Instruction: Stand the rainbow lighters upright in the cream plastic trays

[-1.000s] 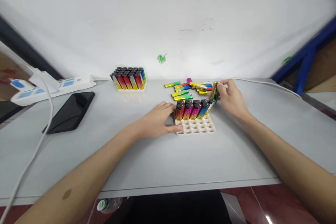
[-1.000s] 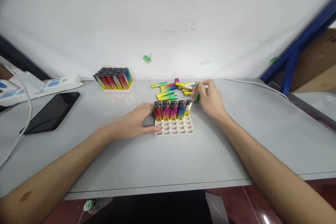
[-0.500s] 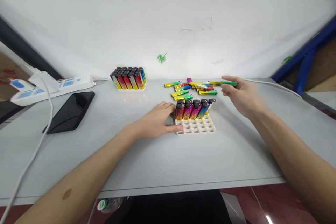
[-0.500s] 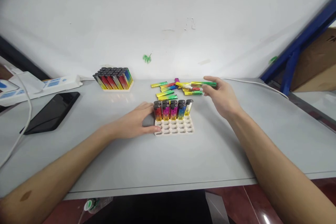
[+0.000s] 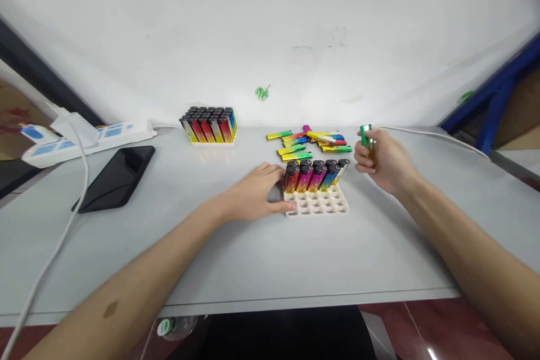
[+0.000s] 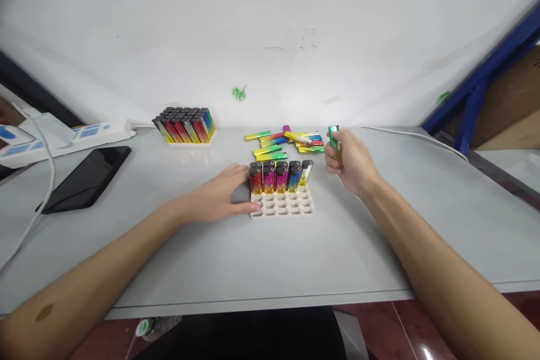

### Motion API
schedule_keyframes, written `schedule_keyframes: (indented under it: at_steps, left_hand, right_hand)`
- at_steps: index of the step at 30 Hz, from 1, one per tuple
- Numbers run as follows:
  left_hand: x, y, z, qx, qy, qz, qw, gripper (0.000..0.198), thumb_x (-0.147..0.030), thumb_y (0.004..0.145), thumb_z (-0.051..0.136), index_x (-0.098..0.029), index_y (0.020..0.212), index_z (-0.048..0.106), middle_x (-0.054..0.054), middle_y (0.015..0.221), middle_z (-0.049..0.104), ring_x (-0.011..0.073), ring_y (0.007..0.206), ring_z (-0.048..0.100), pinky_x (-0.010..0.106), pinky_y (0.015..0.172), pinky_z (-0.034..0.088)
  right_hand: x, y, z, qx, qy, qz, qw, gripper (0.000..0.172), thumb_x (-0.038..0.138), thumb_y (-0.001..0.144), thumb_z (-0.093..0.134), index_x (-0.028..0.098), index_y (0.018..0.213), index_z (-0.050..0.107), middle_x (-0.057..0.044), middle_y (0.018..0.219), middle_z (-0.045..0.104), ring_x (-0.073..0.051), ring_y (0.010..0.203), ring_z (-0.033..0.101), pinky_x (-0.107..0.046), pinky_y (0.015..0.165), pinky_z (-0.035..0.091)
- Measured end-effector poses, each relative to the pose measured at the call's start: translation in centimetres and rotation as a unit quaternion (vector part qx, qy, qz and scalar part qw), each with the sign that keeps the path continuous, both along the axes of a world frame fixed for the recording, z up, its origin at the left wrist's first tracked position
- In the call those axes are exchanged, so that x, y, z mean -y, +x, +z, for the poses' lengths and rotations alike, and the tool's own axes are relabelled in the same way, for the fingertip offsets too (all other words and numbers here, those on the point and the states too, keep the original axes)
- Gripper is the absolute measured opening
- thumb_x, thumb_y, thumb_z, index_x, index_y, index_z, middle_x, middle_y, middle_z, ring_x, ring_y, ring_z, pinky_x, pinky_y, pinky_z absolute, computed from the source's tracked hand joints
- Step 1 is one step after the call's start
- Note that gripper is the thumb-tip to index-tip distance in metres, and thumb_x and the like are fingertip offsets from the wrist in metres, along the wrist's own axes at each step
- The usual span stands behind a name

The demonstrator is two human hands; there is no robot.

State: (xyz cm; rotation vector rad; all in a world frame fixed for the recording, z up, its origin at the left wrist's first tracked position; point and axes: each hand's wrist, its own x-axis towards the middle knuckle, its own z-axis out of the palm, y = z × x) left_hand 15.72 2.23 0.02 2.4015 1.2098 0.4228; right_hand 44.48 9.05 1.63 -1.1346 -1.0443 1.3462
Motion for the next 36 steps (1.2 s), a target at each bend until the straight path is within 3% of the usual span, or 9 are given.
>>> schedule_keyframes:
  at_steps: [4,6,15,36]
  left_hand:
    - [0.0,-0.03,-0.09,0.001,0.003,0.002,1.0,0.053,-0.071,0.088,0.06,-0.02,0.104,0.057,0.011,0.116,0.063,0.0304,0.113,0.055,0.045,0.1,0.046]
    - [0.01,-0.03,-0.11,0.002,0.002,0.004,1.0,0.053,-0.071,0.088,0.06,-0.021,0.105,0.057,0.011,0.116,0.063,0.0304,0.113,0.055,0.045,0.1,0.046]
    - [0.03,0.04,-0.03,0.003,-0.005,0.003,1.0,0.057,-0.071,0.089,0.059,-0.02,0.114,0.058,0.012,0.12,0.064,0.0319,0.117,0.054,0.047,0.103,0.045]
    - [0.06,0.09,0.17,-0.002,-0.014,0.006,1.0,0.056,-0.069,0.089,0.061,-0.019,0.115,0.058,0.013,0.121,0.063,0.0319,0.117,0.054,0.047,0.103,0.045]
  right_hand:
    - [0.0,0.05,-0.23,-0.009,-0.022,0.055,0.998,0.044,0.066,0.088,0.059,0.023,0.081,0.059,0.005,0.056,0.035,-0.01,0.045,0.025,-0.023,0.038,0.017]
    - [-0.09,0.07,-0.41,-0.01,-0.028,0.072,0.997,0.053,0.073,0.086,0.056,0.023,0.07,0.053,0.004,0.054,0.034,-0.01,0.045,0.024,-0.024,0.038,0.015]
    - [0.02,-0.38,-0.53,0.031,-0.04,0.062,0.997,0.048,0.054,0.09,0.05,0.024,0.056,0.034,0.005,0.048,0.022,-0.01,0.043,0.014,-0.027,0.04,0.011]
    - [0.53,-0.8,-0.33,0.048,-0.029,0.049,0.997,0.049,0.054,0.094,0.047,0.023,0.056,0.039,0.004,0.052,0.023,-0.01,0.044,0.017,-0.027,0.041,0.015]
